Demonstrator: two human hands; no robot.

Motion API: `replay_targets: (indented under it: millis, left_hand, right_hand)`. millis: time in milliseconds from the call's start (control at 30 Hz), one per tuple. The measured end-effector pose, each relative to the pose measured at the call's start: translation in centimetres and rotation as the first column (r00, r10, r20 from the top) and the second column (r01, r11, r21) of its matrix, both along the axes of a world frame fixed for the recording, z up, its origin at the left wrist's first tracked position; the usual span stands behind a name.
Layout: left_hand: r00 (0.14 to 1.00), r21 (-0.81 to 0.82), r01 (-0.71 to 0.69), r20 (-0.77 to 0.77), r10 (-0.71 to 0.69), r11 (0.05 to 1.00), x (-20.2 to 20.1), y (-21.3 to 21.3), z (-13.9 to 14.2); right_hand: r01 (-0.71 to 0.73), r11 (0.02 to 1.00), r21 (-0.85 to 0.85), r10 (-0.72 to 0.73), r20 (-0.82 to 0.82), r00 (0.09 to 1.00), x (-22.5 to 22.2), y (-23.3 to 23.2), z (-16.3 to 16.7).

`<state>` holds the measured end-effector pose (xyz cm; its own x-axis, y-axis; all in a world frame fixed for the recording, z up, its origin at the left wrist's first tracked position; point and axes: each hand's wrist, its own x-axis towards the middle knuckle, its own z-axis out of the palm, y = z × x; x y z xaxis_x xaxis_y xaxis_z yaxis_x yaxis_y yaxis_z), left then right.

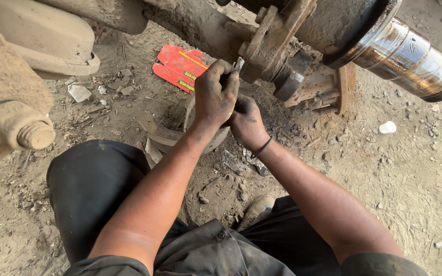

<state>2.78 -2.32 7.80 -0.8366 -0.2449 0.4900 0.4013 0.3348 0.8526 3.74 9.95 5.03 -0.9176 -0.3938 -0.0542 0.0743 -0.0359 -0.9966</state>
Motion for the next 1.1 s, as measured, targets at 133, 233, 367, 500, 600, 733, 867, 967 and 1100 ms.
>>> replay_targets:
  millis: [133, 233, 367, 500, 600, 733, 867, 967, 1100]
  left_hand:
    - [0.982, 0.099, 0.010, 0.188, -0.028, 0.995, -0.1, 0.0, 0.0]
    - [0.988, 0.086, 0.096, 0.113, -0.105, 0.992, -0.5, -0.5, -0.1]
    - [0.980, -0.012, 0.114, 0.165, -0.111, 0.993, -1.5, -1.1, -0.2]
    - [0.986, -0.121, 0.069, 0.157, -0.050, 0.990, -2.0, -1.3, -0.4]
    - [0.987, -0.119, 0.085, 0.148, -0.067, 0.989, -1.7, -1.6, -0.6]
    - [0.992, -0.156, 0.104, 0.093, -0.090, 0.982, -2.1, -1.9, -1.2]
    - [0.971, -0.152, 0.045, 0.240, -0.007, 0.987, -2.9, -1.2, -2.7]
    - [0.964, -0.088, 0.037, 0.267, -0.013, 0.995, -2.6, -0.6, -4.2]
    - [0.946, 0.275, 0.136, 0.251, -0.207, 0.952, -2.7, -0.3, -5.3]
  right_hand:
    - [0.004, 0.999, 0.051, -0.008, 0.067, 0.998, 0.3, 0.0, 0.8]
    - [0.035, 0.998, 0.055, -0.035, -0.006, 0.999, 0.3, -0.1, 1.0]
    - [0.019, 0.999, 0.029, -0.021, 0.063, 0.998, -0.4, -0.4, 0.6]
    - [-0.001, 1.000, -0.009, 0.004, 0.290, 0.957, -0.9, -0.9, -0.2]
    - [0.002, 0.999, -0.050, 0.007, 0.172, 0.985, -0.9, -0.8, -0.6]
    - [-0.004, 0.997, 0.078, 0.011, -0.091, 0.996, -0.7, -0.5, -0.4]
    - [-0.048, 0.988, 0.144, 0.019, 0.196, 0.980, -0.6, -0.8, 0.2]
    - [-0.012, 0.986, 0.165, -0.024, 0.217, 0.976, -0.1, -1.0, 0.8]
    - [-0.009, 0.964, 0.265, 0.013, -0.016, 1.000, 0.1, 0.0, 2.8]
